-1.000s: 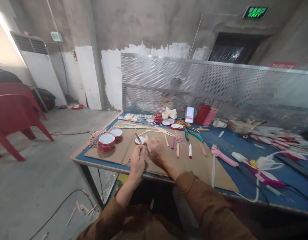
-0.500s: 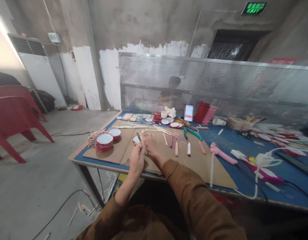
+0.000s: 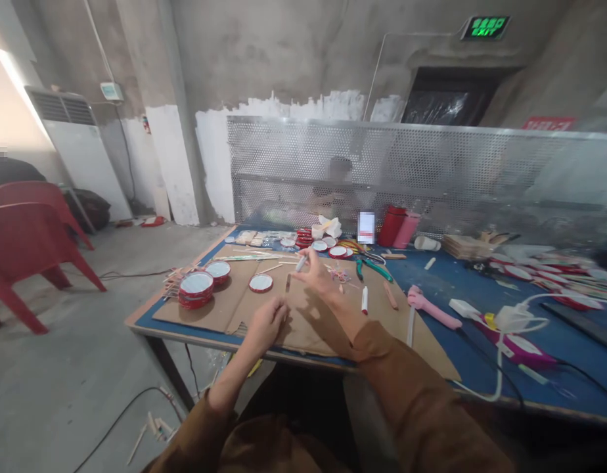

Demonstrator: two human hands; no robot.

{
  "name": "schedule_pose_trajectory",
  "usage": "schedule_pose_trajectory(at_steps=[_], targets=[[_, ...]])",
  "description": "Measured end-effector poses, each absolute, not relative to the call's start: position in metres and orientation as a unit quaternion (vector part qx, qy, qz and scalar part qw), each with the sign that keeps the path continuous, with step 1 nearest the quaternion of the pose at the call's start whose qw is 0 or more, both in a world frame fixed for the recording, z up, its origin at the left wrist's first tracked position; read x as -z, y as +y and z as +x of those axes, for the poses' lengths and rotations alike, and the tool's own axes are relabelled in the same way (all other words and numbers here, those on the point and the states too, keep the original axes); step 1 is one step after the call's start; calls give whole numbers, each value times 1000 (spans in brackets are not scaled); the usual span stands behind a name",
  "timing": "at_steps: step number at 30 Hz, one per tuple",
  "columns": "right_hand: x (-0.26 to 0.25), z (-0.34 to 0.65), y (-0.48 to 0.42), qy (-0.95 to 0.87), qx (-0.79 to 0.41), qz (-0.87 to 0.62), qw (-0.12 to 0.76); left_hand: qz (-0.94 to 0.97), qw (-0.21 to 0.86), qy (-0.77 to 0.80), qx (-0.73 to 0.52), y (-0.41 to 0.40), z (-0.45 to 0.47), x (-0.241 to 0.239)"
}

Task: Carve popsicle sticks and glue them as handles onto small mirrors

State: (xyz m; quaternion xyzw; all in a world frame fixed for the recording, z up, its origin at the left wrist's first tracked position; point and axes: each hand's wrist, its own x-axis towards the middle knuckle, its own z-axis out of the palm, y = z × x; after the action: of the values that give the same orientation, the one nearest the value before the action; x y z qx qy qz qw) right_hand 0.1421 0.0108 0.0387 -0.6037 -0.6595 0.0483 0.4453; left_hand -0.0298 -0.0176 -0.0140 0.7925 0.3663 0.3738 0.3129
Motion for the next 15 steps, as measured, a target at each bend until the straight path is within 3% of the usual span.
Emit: schedule_pose_trajectory(at_steps=[4, 6, 11, 15], targets=[[-67, 193, -48, -619, 28, -659, 427, 827, 279, 371, -316, -15, -25, 12], [-70, 226, -82, -635, 91, -681, 353, 833, 262, 388, -296, -13, -21, 8], [-34, 312, -143, -596, 223, -768, 76, 821, 199, 466, -265, -2, -1, -1], [-8, 363, -150, -539, 202, -818, -8, 803, 219, 472, -290, 5, 7, 2]])
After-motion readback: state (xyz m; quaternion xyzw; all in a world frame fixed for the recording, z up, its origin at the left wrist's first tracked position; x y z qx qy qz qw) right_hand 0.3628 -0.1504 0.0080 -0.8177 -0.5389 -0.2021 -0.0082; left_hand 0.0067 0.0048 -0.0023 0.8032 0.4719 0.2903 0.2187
